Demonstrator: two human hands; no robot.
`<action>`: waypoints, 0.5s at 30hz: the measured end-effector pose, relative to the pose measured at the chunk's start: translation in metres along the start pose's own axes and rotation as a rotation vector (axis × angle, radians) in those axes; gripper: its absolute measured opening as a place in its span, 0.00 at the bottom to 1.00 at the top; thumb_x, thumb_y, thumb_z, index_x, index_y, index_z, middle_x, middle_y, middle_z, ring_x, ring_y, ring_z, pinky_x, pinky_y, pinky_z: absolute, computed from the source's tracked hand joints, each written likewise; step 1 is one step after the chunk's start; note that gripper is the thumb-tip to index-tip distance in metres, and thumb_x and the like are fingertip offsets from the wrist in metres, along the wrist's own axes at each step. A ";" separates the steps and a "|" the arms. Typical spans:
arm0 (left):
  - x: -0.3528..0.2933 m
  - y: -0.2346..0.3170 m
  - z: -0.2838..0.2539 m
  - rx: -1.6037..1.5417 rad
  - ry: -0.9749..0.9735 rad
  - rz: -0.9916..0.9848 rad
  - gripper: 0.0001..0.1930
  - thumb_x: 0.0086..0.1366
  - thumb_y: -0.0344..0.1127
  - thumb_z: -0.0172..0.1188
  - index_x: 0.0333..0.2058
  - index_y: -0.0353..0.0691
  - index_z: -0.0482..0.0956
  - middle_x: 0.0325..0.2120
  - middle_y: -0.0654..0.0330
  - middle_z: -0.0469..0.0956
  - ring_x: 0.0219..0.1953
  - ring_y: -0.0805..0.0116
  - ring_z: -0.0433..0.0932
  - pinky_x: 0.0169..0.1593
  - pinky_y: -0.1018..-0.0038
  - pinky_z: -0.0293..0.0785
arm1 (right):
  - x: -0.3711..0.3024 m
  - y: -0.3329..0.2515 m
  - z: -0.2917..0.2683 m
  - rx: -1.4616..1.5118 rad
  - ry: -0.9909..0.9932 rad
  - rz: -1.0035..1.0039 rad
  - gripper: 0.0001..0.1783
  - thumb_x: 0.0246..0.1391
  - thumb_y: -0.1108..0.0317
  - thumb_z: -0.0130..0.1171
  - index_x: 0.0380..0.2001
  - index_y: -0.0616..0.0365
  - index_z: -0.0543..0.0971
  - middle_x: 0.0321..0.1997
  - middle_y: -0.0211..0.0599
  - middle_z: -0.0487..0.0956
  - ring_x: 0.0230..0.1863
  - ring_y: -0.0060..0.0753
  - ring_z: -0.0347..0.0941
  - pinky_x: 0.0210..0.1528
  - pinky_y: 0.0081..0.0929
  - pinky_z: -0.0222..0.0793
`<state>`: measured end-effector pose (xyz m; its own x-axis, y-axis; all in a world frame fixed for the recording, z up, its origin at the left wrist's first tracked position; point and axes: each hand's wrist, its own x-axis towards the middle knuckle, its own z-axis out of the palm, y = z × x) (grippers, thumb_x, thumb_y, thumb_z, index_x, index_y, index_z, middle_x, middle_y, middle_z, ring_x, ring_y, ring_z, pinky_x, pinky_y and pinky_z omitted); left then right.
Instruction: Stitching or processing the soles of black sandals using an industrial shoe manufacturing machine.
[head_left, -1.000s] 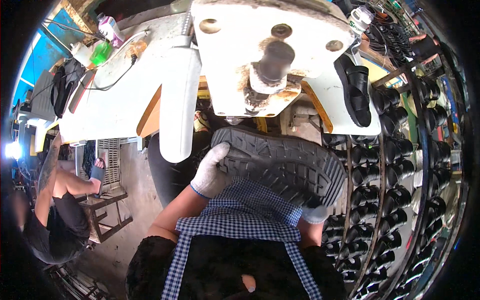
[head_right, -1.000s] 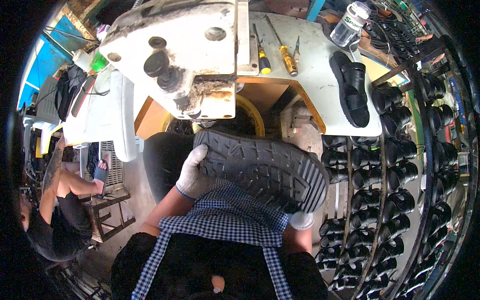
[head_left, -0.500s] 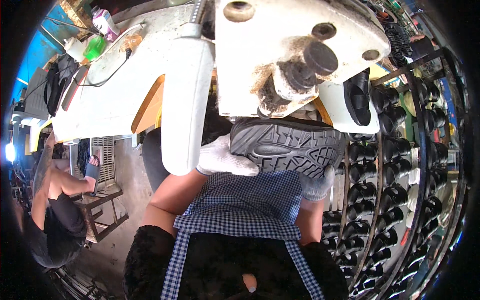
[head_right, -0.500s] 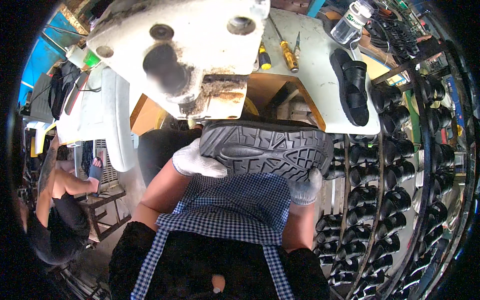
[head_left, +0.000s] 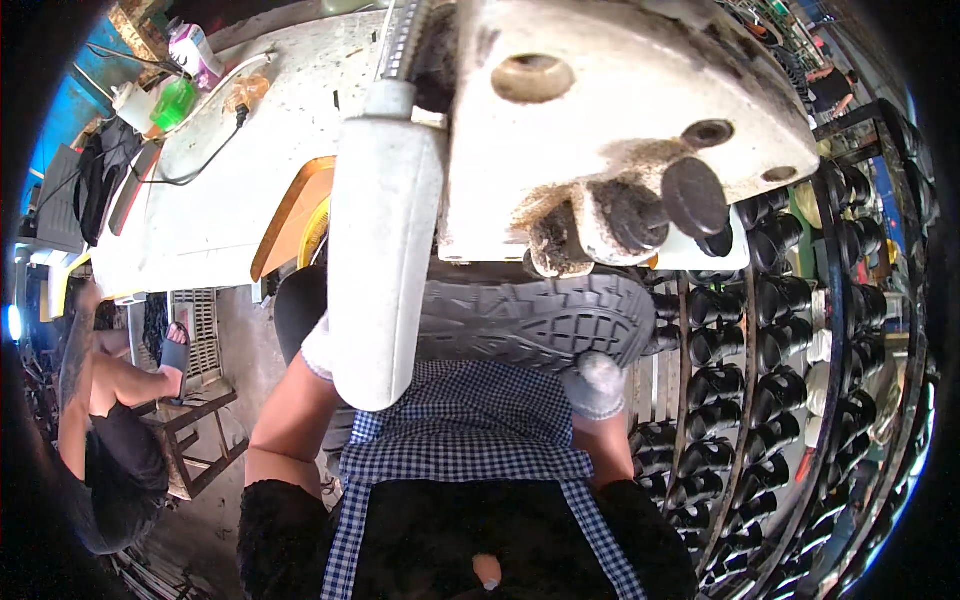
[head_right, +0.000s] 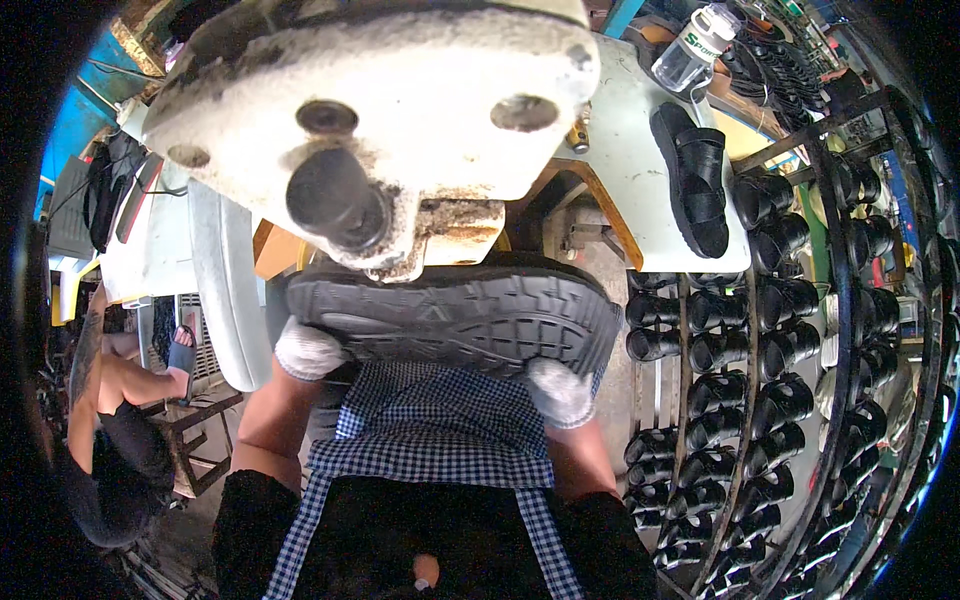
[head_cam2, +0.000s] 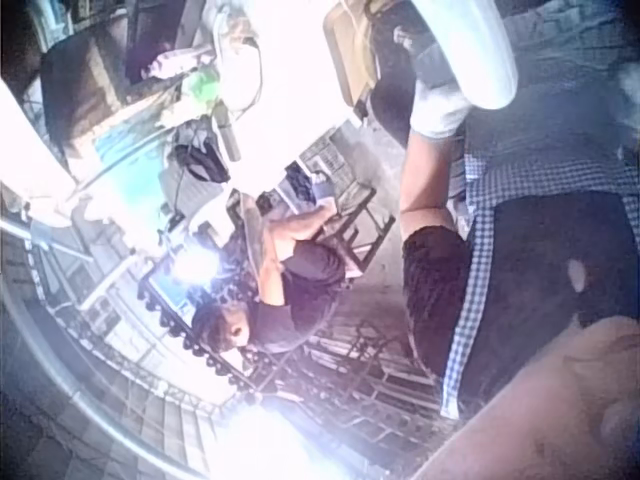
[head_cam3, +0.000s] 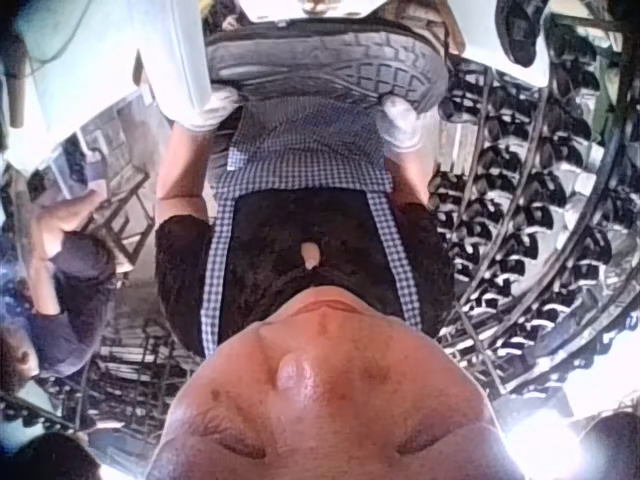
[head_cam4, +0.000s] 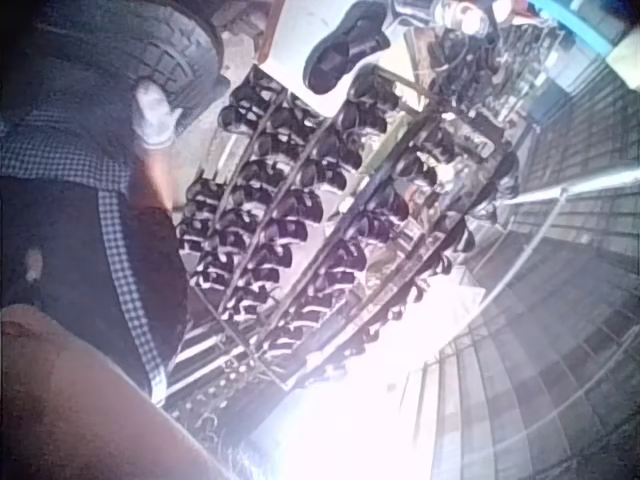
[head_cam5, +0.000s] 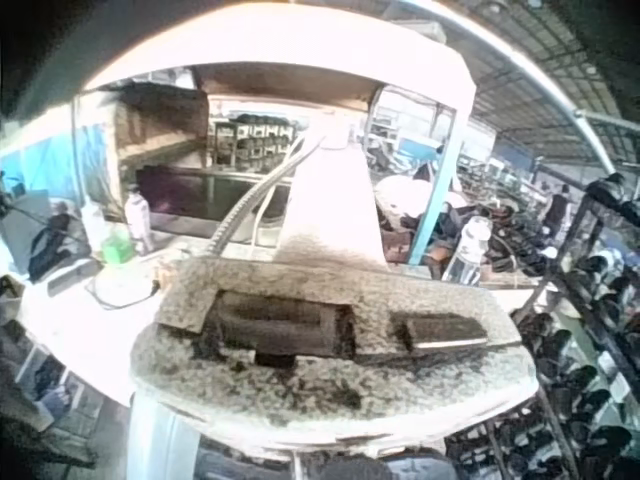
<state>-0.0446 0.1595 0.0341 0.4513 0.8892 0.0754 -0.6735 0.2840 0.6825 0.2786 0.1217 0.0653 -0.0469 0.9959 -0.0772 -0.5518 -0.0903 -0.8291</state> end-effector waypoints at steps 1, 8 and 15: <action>-0.011 0.001 -0.008 -0.112 0.061 0.003 0.36 0.59 0.37 0.64 0.65 0.29 0.65 0.63 0.44 0.71 0.63 0.47 0.72 0.67 0.51 0.67 | 0.000 0.008 0.004 -0.010 -0.019 0.005 0.54 0.43 0.60 0.77 0.72 0.57 0.60 0.69 0.44 0.70 0.69 0.48 0.68 0.69 0.49 0.68; -0.070 0.016 -0.049 -0.375 0.258 0.009 0.34 0.62 0.34 0.57 0.67 0.36 0.63 0.64 0.45 0.69 0.65 0.47 0.70 0.70 0.50 0.64 | 0.018 0.050 0.029 -0.218 -0.326 -0.016 0.43 0.54 0.70 0.70 0.69 0.62 0.60 0.69 0.45 0.70 0.68 0.44 0.69 0.69 0.45 0.67; -0.082 -0.018 -0.018 0.023 0.433 0.227 0.59 0.52 0.73 0.64 0.72 0.37 0.56 0.69 0.46 0.62 0.69 0.43 0.63 0.70 0.44 0.62 | 0.059 0.016 0.060 -0.280 -0.646 0.110 0.36 0.52 0.72 0.73 0.64 0.62 0.71 0.60 0.39 0.78 0.61 0.32 0.73 0.64 0.35 0.71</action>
<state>-0.0801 0.0878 0.0021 0.0070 0.9966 -0.0817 -0.7113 0.0624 0.7001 0.2175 0.1788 0.0807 -0.6218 0.7763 0.1034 -0.2853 -0.1016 -0.9531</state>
